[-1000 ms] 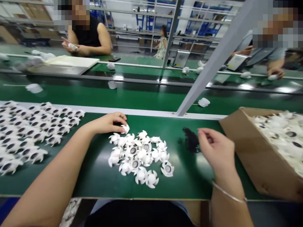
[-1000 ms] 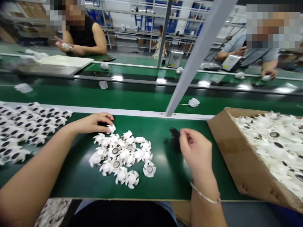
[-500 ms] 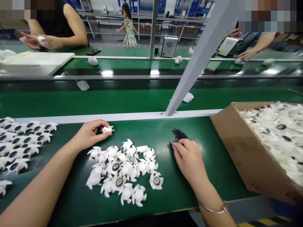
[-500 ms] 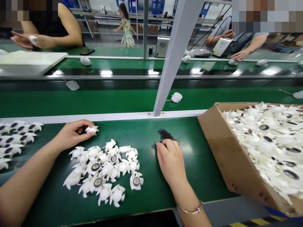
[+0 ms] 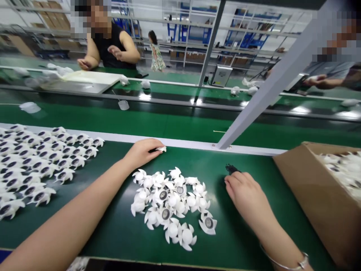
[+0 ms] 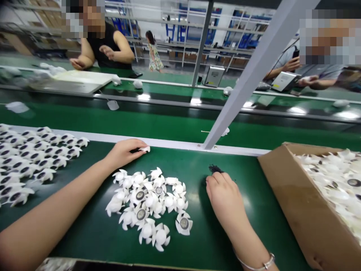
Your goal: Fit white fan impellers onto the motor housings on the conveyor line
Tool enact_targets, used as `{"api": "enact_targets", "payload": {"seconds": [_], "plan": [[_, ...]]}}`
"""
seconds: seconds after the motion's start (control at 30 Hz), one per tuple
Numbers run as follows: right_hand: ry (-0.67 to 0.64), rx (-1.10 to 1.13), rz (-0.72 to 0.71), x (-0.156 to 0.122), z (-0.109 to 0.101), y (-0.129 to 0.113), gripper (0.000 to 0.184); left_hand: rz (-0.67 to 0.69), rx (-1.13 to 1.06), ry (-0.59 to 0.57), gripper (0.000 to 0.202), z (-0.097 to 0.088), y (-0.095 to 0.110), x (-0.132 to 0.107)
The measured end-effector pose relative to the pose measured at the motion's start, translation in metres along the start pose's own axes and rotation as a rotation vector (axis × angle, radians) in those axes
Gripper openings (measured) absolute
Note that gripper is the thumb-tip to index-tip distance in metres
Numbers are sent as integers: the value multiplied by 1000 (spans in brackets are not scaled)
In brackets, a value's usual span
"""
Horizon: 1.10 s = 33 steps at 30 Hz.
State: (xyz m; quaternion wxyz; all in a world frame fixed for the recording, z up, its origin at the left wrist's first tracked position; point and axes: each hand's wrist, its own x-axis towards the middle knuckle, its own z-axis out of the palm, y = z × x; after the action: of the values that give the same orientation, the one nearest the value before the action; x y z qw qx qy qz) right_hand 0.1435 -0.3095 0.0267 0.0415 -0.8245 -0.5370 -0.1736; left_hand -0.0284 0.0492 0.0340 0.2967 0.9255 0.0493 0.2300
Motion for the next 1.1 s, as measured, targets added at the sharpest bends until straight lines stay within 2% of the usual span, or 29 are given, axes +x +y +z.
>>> {"api": "enact_targets", "payload": {"seconds": [0.1, 0.2, 0.3, 0.57, 0.73, 0.83, 0.97, 1.1], "plan": [[-5, -33, -20, 3, 5, 3, 22, 93, -151, -50, 19, 7, 1, 20], [7, -52, -45, 5, 9, 4, 26, 196, -254, -155, 17, 16, 7, 38], [19, -47, -75, 5, 11, 6, 29, 251, -278, -184, 18, 24, 11, 44], [67, -56, -167, 0, 19, 18, 17, 219, -430, -160, 12, 29, 1, 31], [88, -11, -68, 3, 17, 10, 23, 177, -459, -212, 18, 27, 1, 34], [36, 233, 12, 25, 6, 1, 21, 119, -481, -249, 29, 27, 2, 34], [-16, 585, 31, 81, -6, -23, 15, 6, -520, -256, 64, 30, 2, 32], [-29, 759, -13, 136, 2, -56, 13, 11, -507, -270, 68, 29, 3, 32]]}}
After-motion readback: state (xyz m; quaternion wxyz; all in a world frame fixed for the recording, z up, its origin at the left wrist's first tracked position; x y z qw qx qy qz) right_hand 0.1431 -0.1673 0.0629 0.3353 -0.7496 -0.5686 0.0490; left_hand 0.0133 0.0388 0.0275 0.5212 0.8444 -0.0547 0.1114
